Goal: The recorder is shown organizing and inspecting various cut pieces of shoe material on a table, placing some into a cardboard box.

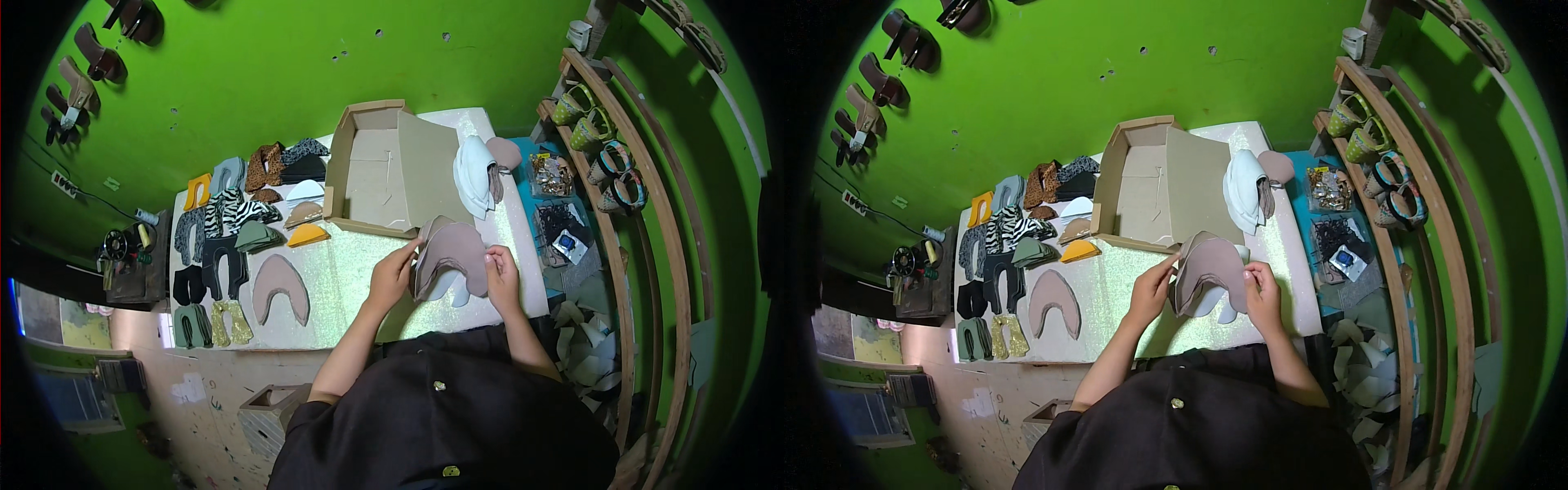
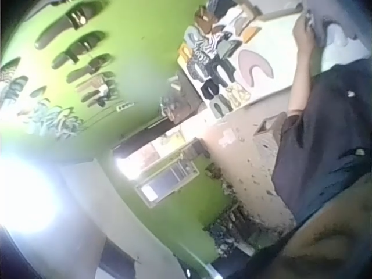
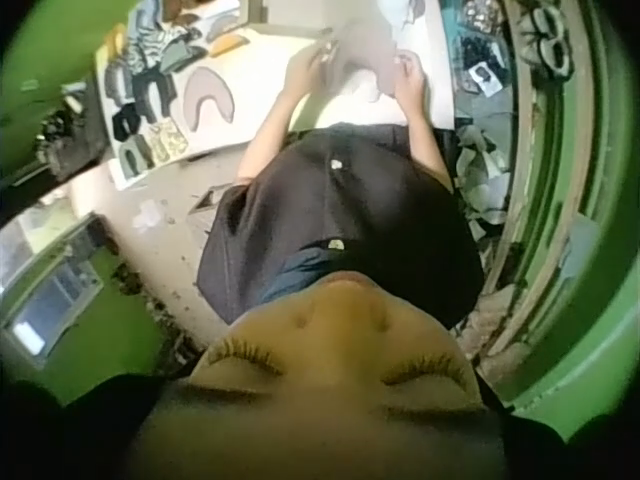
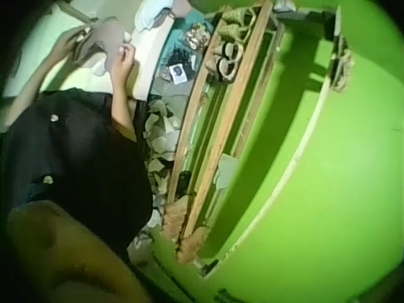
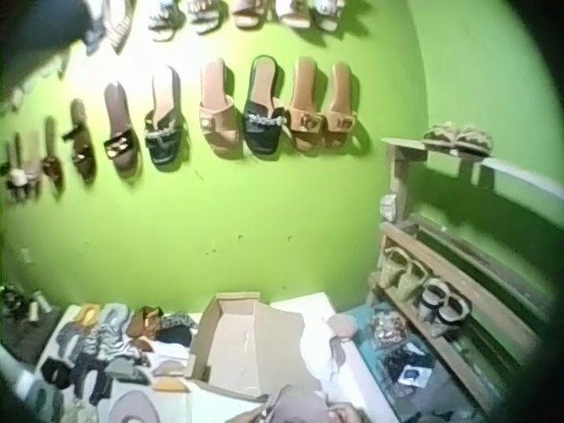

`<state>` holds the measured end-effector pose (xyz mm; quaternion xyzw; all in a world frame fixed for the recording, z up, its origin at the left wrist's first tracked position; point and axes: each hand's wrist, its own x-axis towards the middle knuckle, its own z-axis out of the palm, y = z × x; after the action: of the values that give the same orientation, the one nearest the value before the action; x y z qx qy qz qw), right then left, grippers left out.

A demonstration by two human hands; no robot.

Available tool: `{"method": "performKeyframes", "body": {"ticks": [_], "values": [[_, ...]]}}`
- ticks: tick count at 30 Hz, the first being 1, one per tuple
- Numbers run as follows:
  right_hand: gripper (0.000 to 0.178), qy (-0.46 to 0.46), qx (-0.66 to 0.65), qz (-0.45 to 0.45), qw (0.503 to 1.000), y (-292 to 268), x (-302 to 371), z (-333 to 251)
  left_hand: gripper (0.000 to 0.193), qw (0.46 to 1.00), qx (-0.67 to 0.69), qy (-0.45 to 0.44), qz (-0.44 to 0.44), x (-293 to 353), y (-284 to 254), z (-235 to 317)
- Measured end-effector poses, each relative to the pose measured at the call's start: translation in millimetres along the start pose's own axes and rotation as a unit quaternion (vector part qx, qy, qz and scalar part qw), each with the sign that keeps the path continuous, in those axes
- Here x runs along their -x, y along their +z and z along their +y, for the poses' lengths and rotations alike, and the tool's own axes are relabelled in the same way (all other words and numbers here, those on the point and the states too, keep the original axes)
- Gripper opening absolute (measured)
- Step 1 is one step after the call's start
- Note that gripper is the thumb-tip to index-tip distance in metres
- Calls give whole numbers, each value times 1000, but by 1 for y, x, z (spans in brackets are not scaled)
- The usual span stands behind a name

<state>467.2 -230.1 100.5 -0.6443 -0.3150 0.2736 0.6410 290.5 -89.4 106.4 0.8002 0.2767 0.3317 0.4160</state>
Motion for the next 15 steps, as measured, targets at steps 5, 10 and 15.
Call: {"method": "performKeyframes", "body": {"ticks": [5, 10, 15], "values": [[10, -53, 76, -45, 995, 14, 14, -20, 33, 998, -41, -23, -52, 6, -17, 12], [10, -93, 67, -124, 986, 40, 27, -36, 28, 996, -19, 73, -39, 22, -21, -18], [10, -72, 44, -79, 993, 58, 37, -34, 15, 928, 274, -218, -131, 31, -40, 3]]}}
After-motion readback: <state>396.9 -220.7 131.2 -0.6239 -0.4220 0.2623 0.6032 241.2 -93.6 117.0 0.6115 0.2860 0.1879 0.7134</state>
